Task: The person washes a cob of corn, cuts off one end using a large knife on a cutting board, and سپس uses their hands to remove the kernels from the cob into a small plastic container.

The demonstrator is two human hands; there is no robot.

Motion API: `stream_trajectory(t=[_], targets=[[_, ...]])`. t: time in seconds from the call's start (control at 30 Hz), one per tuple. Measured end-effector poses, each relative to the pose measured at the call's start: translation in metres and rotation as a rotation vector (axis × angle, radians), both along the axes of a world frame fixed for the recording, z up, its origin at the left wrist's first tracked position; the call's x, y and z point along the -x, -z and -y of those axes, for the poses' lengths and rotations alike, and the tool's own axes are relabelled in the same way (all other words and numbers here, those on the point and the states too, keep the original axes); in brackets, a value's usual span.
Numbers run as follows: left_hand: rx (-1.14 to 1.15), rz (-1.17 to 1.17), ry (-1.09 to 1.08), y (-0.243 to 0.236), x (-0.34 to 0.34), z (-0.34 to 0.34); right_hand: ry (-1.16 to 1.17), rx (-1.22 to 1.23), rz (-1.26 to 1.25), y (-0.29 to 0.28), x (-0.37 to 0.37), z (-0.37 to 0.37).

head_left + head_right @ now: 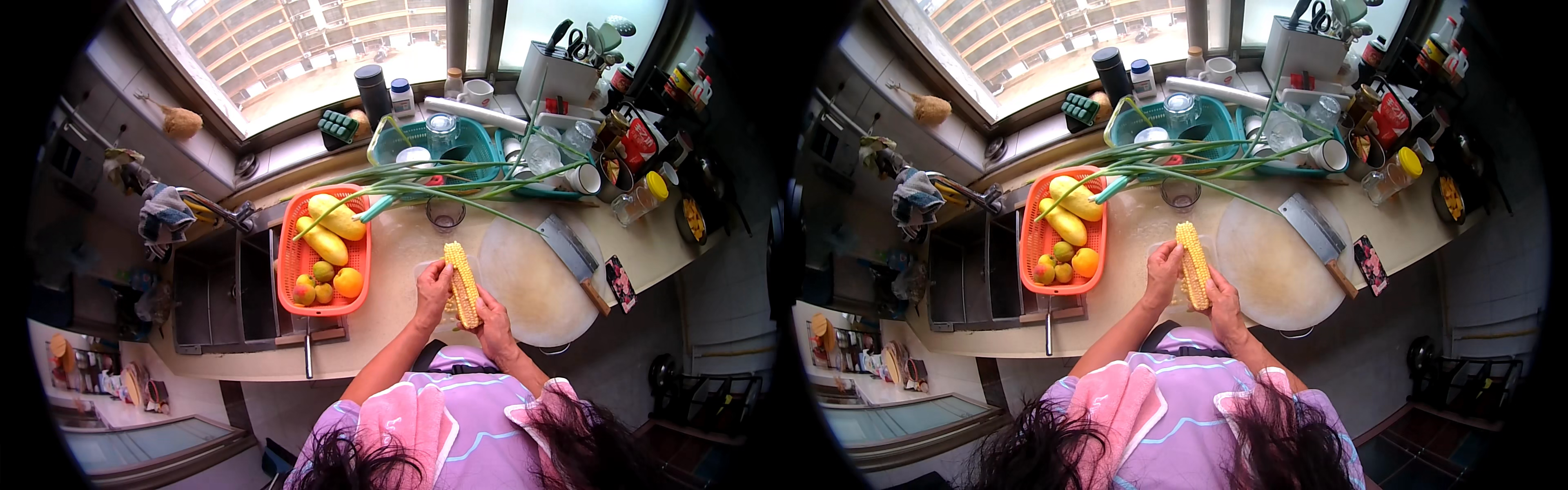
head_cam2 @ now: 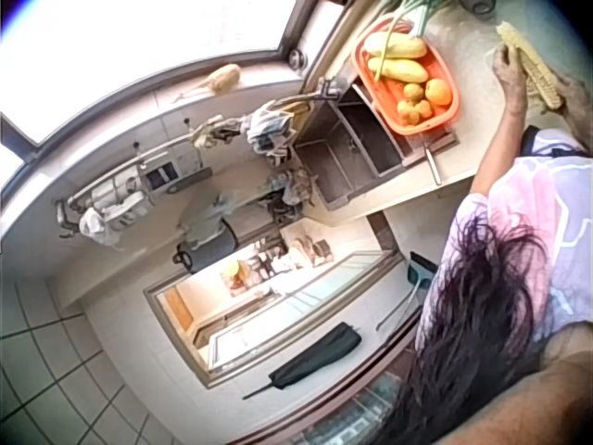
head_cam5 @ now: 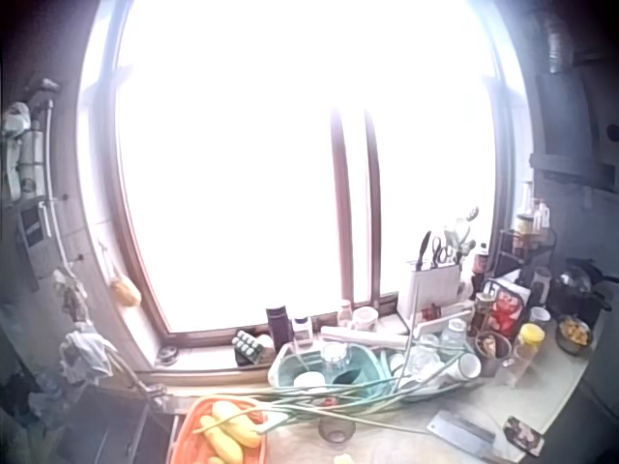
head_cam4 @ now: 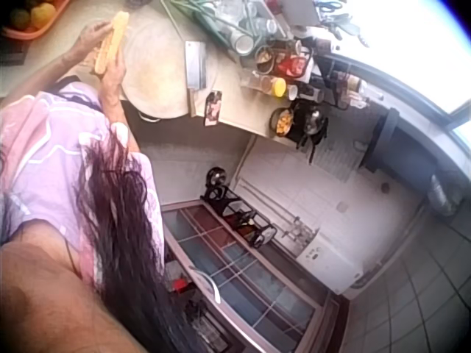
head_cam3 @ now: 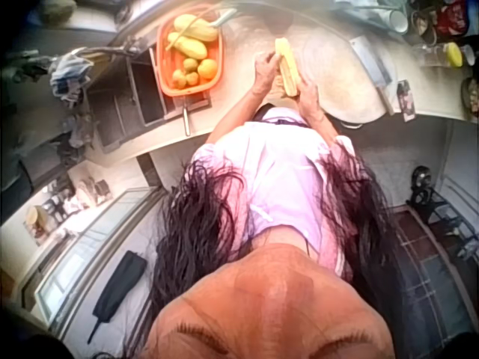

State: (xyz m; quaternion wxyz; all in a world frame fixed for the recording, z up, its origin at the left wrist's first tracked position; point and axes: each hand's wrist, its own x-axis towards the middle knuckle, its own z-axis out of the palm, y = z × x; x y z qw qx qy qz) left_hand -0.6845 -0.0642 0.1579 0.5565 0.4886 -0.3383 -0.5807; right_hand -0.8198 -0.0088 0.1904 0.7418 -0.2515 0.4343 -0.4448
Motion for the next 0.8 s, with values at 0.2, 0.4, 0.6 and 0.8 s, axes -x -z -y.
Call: stream_trajectory(t=[0.2,0.4,0.6,0.8], targets=[[-0.104,0.056,0.06,-0.005,-0.006,0.001,0.018,0.097,-0.204,0.006,-0.003,-0.003],[-0.064,-0.05,0.05,0.003,-0.007,-0.001,0.05,0.161,-0.308,0.023,-0.002,-0.002],[-0.151,-0.074,0.126,0.009,-0.01,0.003,0.036,0.186,-0.344,0.032,0.001,0.0],[-0.111,-0.161,0.144,0.01,-0.013,0.003,0.022,0.181,-0.321,0.029,-0.002,-0.001]])
